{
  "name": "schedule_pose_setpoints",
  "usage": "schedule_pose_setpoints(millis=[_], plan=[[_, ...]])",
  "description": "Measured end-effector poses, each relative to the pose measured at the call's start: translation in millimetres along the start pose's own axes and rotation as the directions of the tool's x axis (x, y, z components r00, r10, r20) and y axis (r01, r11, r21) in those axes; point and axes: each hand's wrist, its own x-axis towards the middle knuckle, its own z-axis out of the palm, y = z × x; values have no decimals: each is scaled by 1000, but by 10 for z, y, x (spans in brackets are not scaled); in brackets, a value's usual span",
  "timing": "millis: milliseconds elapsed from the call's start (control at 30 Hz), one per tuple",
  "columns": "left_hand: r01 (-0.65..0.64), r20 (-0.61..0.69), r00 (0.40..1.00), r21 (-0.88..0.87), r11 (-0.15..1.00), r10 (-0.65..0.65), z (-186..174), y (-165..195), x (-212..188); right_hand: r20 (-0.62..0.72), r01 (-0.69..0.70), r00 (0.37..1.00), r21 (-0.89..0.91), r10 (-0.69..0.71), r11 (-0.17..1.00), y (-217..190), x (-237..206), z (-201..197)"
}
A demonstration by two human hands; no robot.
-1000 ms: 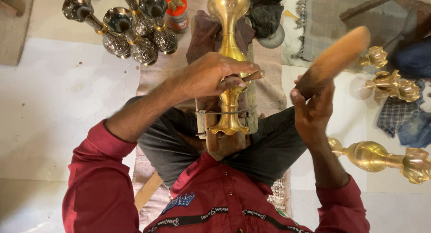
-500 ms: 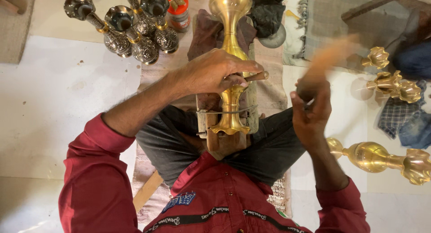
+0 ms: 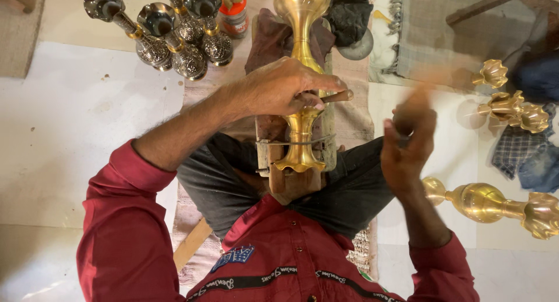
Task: The person sits cross-legged on the floor with a brass vase-shaped vessel resting on a sandbag in their lap. They repeatedly strike the vessel with a wooden mallet while holding a small punch against the metal surface, repositioning the vessel and punch between strikes to shape and smooth the brass body.
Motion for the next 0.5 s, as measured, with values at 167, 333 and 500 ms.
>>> schedule_pose_setpoints(millis=[167, 333, 500], plan=[[-119, -173, 978, -13, 993, 116, 113, -103, -81, 192, 34, 981, -213, 7, 977, -89, 48, 2], [85, -258, 959, -122, 989, -114, 334, -171, -351, 358, 126, 933, -390, 24, 912, -146, 130, 25], [38, -429, 897, -164, 986, -106, 503, -149, -526, 425, 256, 904, -462, -42, 849, -121, 276, -11]])
